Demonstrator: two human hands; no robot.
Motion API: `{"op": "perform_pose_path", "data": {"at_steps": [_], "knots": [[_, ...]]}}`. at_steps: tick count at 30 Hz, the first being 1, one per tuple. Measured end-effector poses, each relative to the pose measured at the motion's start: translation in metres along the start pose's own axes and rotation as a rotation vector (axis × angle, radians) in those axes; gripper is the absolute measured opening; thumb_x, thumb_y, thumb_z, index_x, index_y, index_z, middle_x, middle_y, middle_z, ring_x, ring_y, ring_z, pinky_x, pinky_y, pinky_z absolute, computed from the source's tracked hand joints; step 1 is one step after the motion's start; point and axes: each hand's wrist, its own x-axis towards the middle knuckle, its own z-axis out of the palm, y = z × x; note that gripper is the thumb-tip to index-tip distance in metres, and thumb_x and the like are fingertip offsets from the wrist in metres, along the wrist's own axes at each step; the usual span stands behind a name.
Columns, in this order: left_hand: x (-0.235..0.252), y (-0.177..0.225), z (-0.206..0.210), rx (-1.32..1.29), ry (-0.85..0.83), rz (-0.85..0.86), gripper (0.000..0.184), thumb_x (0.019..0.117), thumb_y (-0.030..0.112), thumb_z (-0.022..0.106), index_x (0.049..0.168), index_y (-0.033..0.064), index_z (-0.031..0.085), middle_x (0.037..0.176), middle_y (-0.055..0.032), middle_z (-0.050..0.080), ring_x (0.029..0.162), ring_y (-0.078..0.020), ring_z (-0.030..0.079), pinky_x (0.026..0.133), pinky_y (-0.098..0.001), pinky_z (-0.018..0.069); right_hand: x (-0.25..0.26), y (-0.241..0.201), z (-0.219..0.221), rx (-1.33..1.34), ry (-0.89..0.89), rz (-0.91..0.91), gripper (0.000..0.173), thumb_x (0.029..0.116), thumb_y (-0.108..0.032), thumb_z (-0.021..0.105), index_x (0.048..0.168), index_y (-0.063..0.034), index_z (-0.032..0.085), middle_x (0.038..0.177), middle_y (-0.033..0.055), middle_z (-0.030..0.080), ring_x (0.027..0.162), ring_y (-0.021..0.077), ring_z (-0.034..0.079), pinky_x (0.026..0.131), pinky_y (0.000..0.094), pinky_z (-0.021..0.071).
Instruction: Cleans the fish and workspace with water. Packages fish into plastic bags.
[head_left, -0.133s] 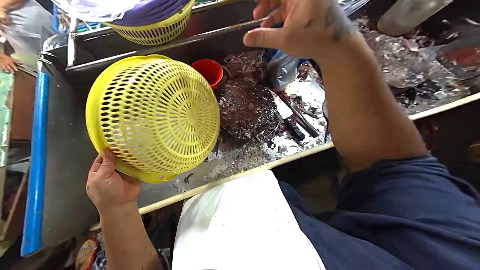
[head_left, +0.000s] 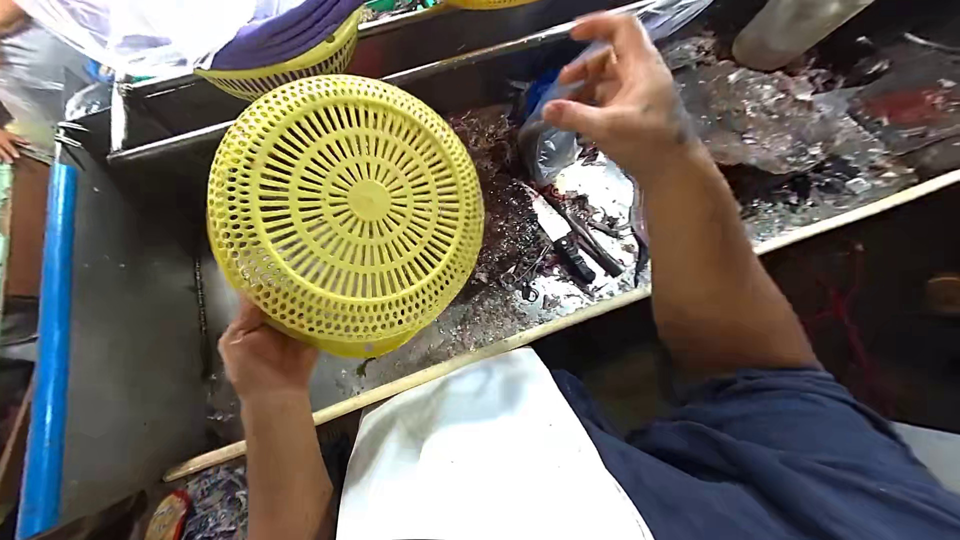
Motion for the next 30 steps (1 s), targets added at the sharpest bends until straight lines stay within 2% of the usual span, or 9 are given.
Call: {"op": "perform_pose_path", "data": {"at_steps": [2, 6, 10, 13, 16, 18, 22, 27, 30], "knots": [[0.01, -0.036, 0.005, 0.077, 0.035, -0.046, 0.041, 0.1078, 0.021, 0.021, 0.102, 0.0136, 0.061, 0.087, -0.0025, 0.072, 0.083, -0.0139, 0.072, 0.073, -0.0386, 0.0626, -0.025, 0.03, -0.015, 0.047, 0.1, 0.161, 0.075, 0.088, -0.028, 0.079, 0.15, -0.0088, 0.041, 0.123, 0.0156, 0.064, 0.095, 0.0237, 0.07, 0.079, 0.0425, 0.0628], [0.034, -0.101, 0.007, 0.356, 0.409, -0.187, 0.039, 0.1105, 0.03, 0.04, 0.126, -0.0006, 0.058, 0.106, -0.0173, 0.068, 0.094, -0.027, 0.069, 0.081, -0.0504, 0.0585, -0.071, 0.082, -0.037, 0.114, 0.221, 0.411, 0.071, 0.0879, -0.032, 0.079, 0.146, -0.0081, 0.046, 0.124, 0.0169, 0.064, 0.096, 0.0271, 0.07, 0.079, 0.0475, 0.062], [0.024, -0.083, 0.041, 0.236, 0.348, -0.202, 0.039, 0.1105, 0.032, 0.035, 0.123, 0.0019, 0.058, 0.104, -0.016, 0.069, 0.092, -0.0264, 0.07, 0.079, -0.0499, 0.0597, -0.111, 0.119, -0.051, 0.179, 0.295, 0.559, 0.066, 0.091, -0.033, 0.077, 0.145, -0.0137, 0.045, 0.121, 0.0107, 0.063, 0.091, 0.0226, 0.07, 0.078, 0.0448, 0.0611], [0.013, -0.07, 0.06, 0.206, 0.263, -0.11, 0.035, 0.111, 0.028, 0.033, 0.115, 0.0054, 0.06, 0.094, -0.0105, 0.07, 0.085, -0.0214, 0.071, 0.075, -0.0447, 0.061, -0.121, 0.145, -0.051, 0.256, 0.376, 0.632, 0.058, 0.094, -0.026, 0.075, 0.142, -0.0101, 0.047, 0.114, 0.0085, 0.062, 0.083, 0.0171, 0.067, 0.075, 0.04, 0.0603], [0.0, -0.08, 0.051, 0.15, 0.092, -0.081, 0.044, 0.1081, 0.029, 0.018, 0.105, 0.0111, 0.058, 0.083, -0.0046, 0.07, 0.077, -0.0152, 0.071, 0.068, -0.0377, 0.0618, -0.126, 0.163, -0.045, 0.311, 0.383, 0.699, 0.051, 0.0959, -0.022, 0.073, 0.139, -0.0084, 0.049, 0.109, 0.0078, 0.062, 0.079, 0.0148, 0.066, 0.072, 0.0366, 0.0598], [-0.006, -0.092, 0.039, 0.245, 0.191, -0.099, 0.051, 0.1116, 0.037, 0.012, 0.114, 0.0103, 0.054, 0.089, -0.0037, 0.067, 0.081, -0.012, 0.067, 0.071, -0.0343, 0.0594, -0.128, 0.173, -0.041, 0.342, 0.357, 0.731, 0.048, 0.097, -0.021, 0.072, 0.138, -0.0087, 0.051, 0.109, 0.0083, 0.063, 0.08, 0.0158, 0.067, 0.072, 0.0374, 0.0602], [-0.001, -0.111, 0.015, 0.595, 0.547, -0.04, 0.04, 0.1106, 0.028, 0.037, 0.121, -0.0026, 0.06, 0.106, -0.017, 0.067, 0.093, -0.0252, 0.067, 0.08, -0.0487, 0.0571, -0.133, 0.197, -0.04, 0.361, 0.299, 0.768, 0.049, 0.0951, -0.025, 0.076, 0.135, -0.0082, 0.053, 0.108, 0.0107, 0.065, 0.082, 0.0189, 0.067, 0.073, 0.0416, 0.0599], [-0.011, -0.091, 0.038, 0.455, 0.58, -0.043, 0.037, 0.1099, 0.029, 0.032, 0.119, 0.0037, 0.057, 0.1, -0.0124, 0.068, 0.09, -0.0228, 0.068, 0.077, -0.0478, 0.0583, -0.13, 0.218, -0.044, 0.397, 0.235, 0.765, 0.047, 0.094, -0.02, 0.076, 0.133, -0.0069, 0.054, 0.103, 0.0086, 0.065, 0.077, 0.016, 0.067, 0.068, 0.0369, 0.06], [-0.009, -0.104, 0.037, 0.753, 0.625, 0.015, 0.04, 0.1106, 0.025, 0.037, 0.118, -0.0053, 0.062, 0.103, -0.0182, 0.068, 0.092, -0.0256, 0.067, 0.081, -0.0488, 0.0571, -0.122, 0.23, -0.046, 0.424, 0.167, 0.685, 0.05, 0.0916, -0.023, 0.076, 0.132, -0.004, 0.055, 0.102, 0.0075, 0.066, 0.079, 0.0146, 0.068, 0.067, 0.0354, 0.0611]]}}
